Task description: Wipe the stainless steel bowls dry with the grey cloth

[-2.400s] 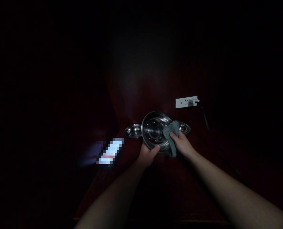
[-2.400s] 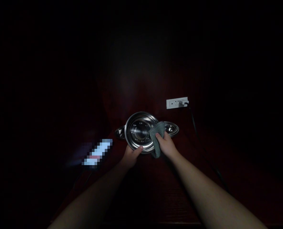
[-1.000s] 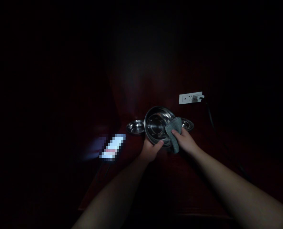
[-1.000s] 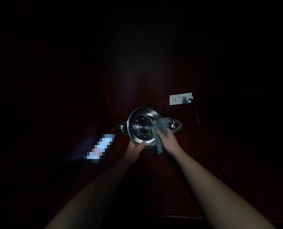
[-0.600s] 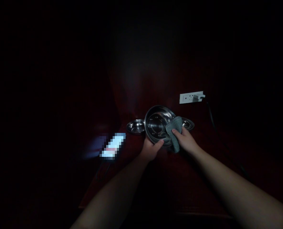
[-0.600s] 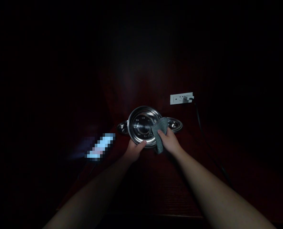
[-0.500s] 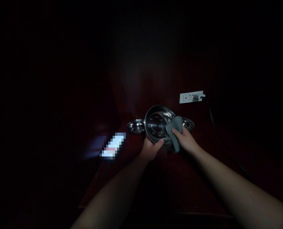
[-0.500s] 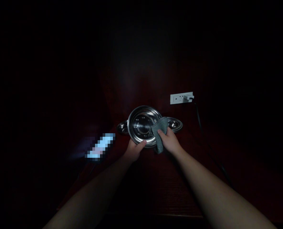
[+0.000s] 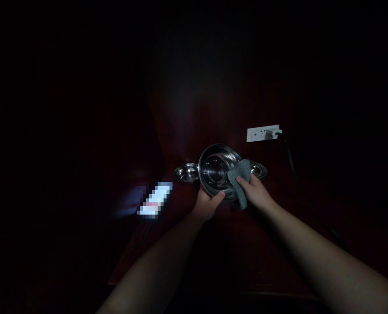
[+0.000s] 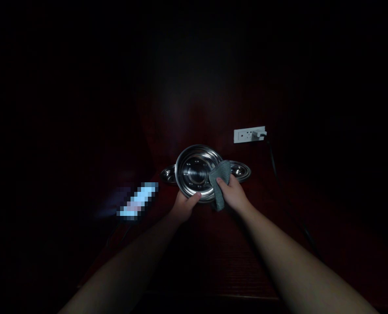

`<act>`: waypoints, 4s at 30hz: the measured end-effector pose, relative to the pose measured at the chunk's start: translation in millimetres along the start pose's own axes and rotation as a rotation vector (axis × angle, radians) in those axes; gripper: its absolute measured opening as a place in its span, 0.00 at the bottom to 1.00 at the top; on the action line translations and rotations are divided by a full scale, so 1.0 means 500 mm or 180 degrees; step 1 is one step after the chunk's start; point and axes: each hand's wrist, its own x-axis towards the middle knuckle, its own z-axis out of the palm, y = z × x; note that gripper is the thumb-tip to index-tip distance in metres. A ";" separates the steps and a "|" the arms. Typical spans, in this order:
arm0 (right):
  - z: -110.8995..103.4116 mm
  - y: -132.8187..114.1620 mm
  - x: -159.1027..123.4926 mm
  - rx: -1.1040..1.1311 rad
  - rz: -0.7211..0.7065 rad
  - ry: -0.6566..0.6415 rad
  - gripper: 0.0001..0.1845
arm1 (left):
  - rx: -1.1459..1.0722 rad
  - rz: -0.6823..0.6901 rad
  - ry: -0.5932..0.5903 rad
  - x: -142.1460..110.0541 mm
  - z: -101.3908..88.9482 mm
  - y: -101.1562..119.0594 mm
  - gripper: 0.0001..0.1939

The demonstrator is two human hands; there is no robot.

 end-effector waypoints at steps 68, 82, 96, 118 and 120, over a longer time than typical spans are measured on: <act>-0.014 -0.044 -0.006 0.0147 0.0029 0.1009 0.16 | -0.0175 -0.0153 -0.0108 -0.007 0.006 0.010 0.35; -0.002 -0.040 -0.009 0.0485 0.0122 0.0391 0.18 | -0.0209 -0.0058 -0.0168 -0.008 0.004 0.008 0.36; -0.003 -0.027 -0.004 0.0291 0.0117 0.0443 0.17 | -0.0379 -0.0120 -0.0200 -0.005 0.004 0.011 0.36; -0.009 -0.005 0.006 0.0058 -0.0298 0.0548 0.31 | -0.0321 -0.0299 -0.0031 -0.006 0.007 0.009 0.33; -0.010 0.001 0.010 0.0005 -0.0389 0.0576 0.32 | -0.0372 -0.0395 0.0087 -0.005 0.008 0.011 0.33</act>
